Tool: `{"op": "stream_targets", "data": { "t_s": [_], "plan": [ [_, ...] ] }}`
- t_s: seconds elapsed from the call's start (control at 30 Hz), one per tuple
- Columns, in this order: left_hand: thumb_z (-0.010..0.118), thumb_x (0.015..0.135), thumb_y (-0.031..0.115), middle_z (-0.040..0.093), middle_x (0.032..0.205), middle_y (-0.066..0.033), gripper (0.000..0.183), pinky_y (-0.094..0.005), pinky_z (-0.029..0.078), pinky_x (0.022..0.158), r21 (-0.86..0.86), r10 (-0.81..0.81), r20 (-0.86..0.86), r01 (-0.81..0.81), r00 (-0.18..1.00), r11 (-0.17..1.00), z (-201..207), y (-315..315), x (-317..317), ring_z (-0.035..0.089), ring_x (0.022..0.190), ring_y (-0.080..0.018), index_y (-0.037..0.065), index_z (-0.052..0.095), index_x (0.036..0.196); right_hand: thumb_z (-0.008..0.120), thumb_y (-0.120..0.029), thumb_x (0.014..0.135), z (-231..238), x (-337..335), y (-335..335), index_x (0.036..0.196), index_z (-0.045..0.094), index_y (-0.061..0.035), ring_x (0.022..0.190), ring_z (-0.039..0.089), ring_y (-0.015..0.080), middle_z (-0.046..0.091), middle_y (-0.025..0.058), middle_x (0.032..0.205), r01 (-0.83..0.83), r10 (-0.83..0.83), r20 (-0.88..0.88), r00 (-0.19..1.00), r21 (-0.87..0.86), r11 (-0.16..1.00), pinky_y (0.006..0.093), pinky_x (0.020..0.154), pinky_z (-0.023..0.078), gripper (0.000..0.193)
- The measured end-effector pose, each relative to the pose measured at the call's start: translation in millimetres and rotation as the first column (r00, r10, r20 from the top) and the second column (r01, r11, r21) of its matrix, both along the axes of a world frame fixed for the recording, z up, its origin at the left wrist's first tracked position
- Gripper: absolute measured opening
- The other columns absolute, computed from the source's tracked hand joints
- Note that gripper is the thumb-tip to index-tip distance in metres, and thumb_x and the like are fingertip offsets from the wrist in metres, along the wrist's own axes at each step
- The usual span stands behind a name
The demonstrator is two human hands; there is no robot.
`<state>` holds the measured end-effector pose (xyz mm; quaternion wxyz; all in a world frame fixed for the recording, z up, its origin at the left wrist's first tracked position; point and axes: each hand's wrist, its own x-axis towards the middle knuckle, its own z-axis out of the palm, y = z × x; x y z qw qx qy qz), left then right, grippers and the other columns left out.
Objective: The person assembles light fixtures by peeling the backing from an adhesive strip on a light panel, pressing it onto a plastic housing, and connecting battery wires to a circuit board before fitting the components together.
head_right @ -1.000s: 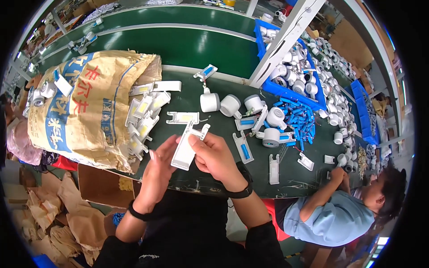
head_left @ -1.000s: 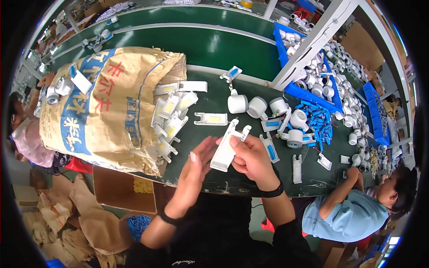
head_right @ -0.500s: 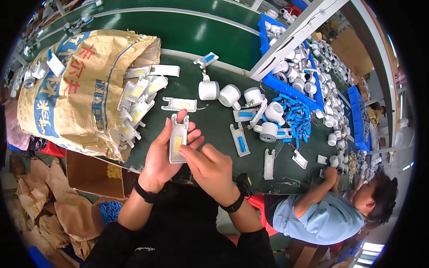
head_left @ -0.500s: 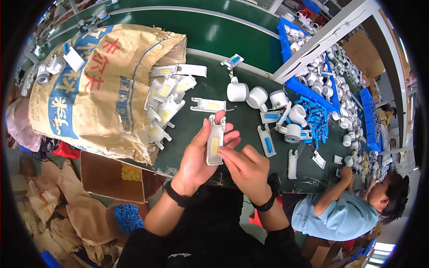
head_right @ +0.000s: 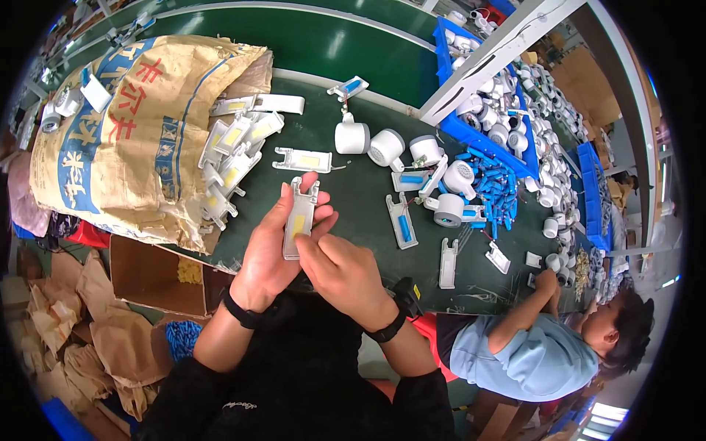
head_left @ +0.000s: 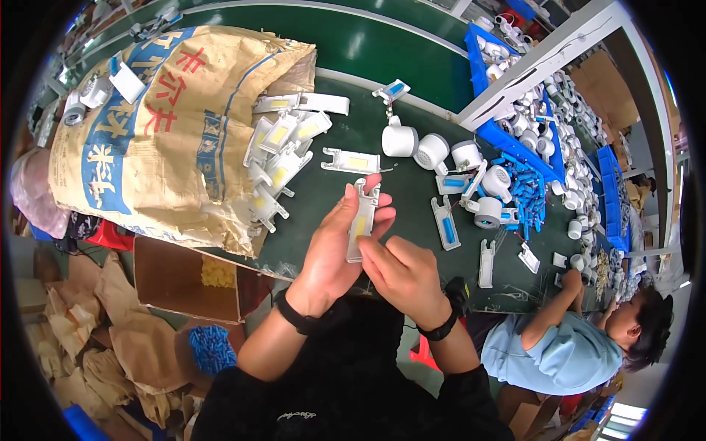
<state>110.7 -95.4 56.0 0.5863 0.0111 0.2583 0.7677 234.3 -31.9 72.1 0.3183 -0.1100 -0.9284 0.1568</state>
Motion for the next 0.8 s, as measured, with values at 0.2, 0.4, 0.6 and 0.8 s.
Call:
{"op": "stream_targets", "data": {
  "t_s": [0.2, 0.4, 0.6, 0.8],
  "plan": [
    [0.039, 0.111, 0.042, 0.064, 0.125, -0.0092, 0.05, -0.0329, 0.048, 0.103, 0.065, -0.077, -0.003, 0.077, 0.997, 0.995, -5, -2, -1, 0.062, 0.108, -0.0157, 0.006, 0.051, 0.145, 0.079, 0.001, 0.078, -8, 2, -2, 0.1, 0.073, -0.0063, 0.049, 0.05, 0.0171, 0.046, 0.0036, 0.067, 0.064, -0.069, -0.066, 0.995, -0.072, 0.995, 0.0321, 0.044, 0.039, 0.024],
    [0.038, 0.111, 0.044, 0.062, 0.137, -0.0088, 0.048, -0.0268, 0.047, 0.093, -0.03, -0.183, -0.056, 0.182, 0.982, 0.983, -4, -3, 8, 0.057, 0.096, -0.01, 0.009, 0.056, 0.138, 0.08, 0.001, 0.079, 15, 38, 3, 0.1, 0.077, -0.0081, 0.05, 0.049, 0.0151, 0.047, 0.0047, 0.065, 0.348, -0.407, -0.135, 0.903, -0.325, 0.879, 0.0294, 0.046, 0.036, 0.023],
    [0.044, 0.109, 0.043, 0.063, 0.135, -0.0061, 0.044, -0.0243, 0.046, 0.087, -0.006, -0.241, -0.051, 0.241, 0.969, 0.97, 8, 9, 26, 0.052, 0.094, -0.0069, 0.011, 0.058, 0.135, 0.081, 0.0, 0.076, 13, 56, -14, 0.107, 0.076, -0.0102, 0.051, 0.05, 0.0186, 0.043, 0.0034, 0.069, 0.184, -0.179, 0.081, 0.981, -0.061, 0.981, 0.0326, 0.045, 0.04, 0.033],
    [0.042, 0.111, 0.041, 0.063, 0.134, -0.0074, 0.041, -0.0264, 0.05, 0.084, -0.069, -0.239, -0.092, 0.233, 0.967, 0.97, 11, 10, 38, 0.054, 0.091, -0.0089, 0.011, 0.059, 0.133, 0.079, 0.001, 0.076, 11, 60, -21, 0.106, 0.074, -0.0084, 0.051, 0.05, 0.0187, 0.043, 0.0041, 0.07, 0.244, -0.242, 0.041, 0.969, -0.067, 0.967, 0.0332, 0.045, 0.04, 0.032]
  ]
}}
